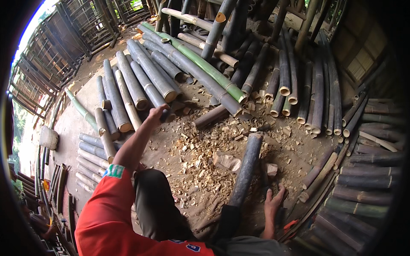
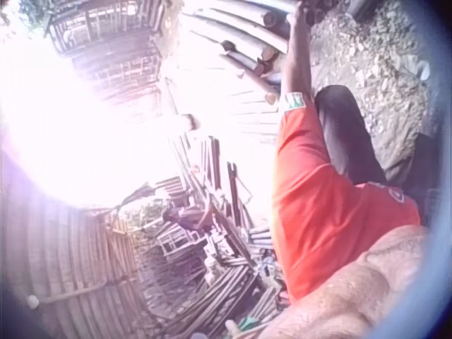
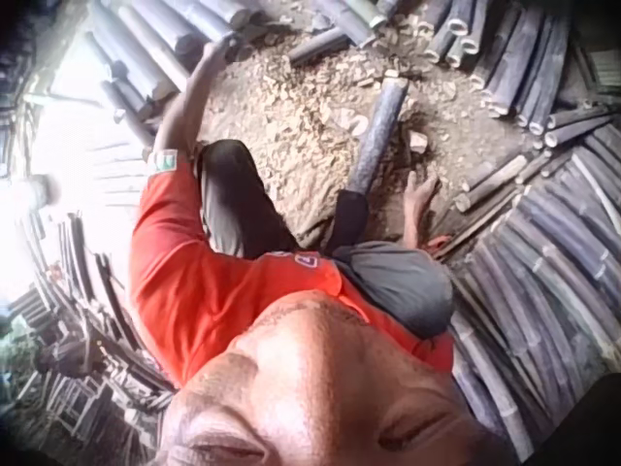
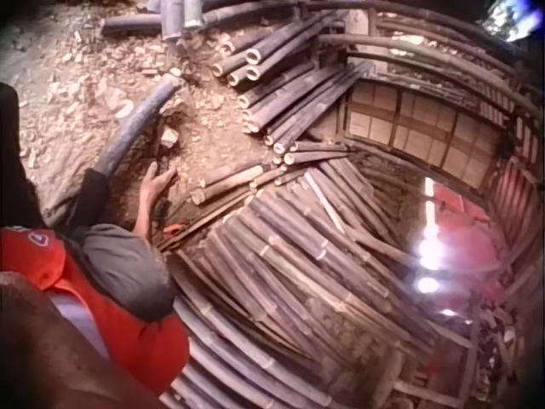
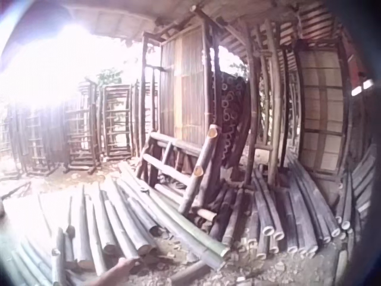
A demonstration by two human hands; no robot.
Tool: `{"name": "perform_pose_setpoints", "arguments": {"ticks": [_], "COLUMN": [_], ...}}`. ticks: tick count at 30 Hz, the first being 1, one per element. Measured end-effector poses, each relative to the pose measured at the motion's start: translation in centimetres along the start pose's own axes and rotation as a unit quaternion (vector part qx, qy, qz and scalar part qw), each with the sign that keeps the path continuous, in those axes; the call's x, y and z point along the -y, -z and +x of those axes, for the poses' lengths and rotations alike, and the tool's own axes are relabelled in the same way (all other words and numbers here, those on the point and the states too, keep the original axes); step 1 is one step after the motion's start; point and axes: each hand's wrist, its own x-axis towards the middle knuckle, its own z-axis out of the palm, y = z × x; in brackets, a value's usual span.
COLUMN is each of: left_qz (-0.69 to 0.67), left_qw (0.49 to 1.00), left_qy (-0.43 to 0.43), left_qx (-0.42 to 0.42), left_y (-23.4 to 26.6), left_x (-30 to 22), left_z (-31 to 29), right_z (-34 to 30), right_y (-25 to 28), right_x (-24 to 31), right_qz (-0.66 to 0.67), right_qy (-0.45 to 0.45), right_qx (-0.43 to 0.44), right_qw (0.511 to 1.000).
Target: The person uses a knife to carve the edges and inner nodes of bamboo segments, handling the segments by hand while sitting among many bamboo pieces.
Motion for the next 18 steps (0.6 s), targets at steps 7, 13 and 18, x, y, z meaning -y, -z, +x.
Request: {"name": "perform_pose_setpoints", "arguments": {"ticks": [7, 13, 18], "left_qz": [-0.021, 0.409, 0.626], "left_qw": [0.931, 0.743, 0.575], "left_qy": [0.154, -0.256, -0.518], "left_qx": [0.331, 0.464, 0.091], "left_y": [-4.8, -7.3, -7.3], "left_x": [1.9, 0.7, -3.0], "left_z": [-25.9, -36.0, -27.7], "right_z": [2.3, 2.4, 4.3], "right_y": [-3.1, -2.8, 4.6], "right_x": [12.8, 18.2, 16.0], "right_qz": [0.497, 0.605, 0.618], "right_qy": [-0.167, -0.169, -0.108], "right_qx": [0.392, 0.447, 0.437], "right_qw": [0.756, 0.637, 0.644]}}
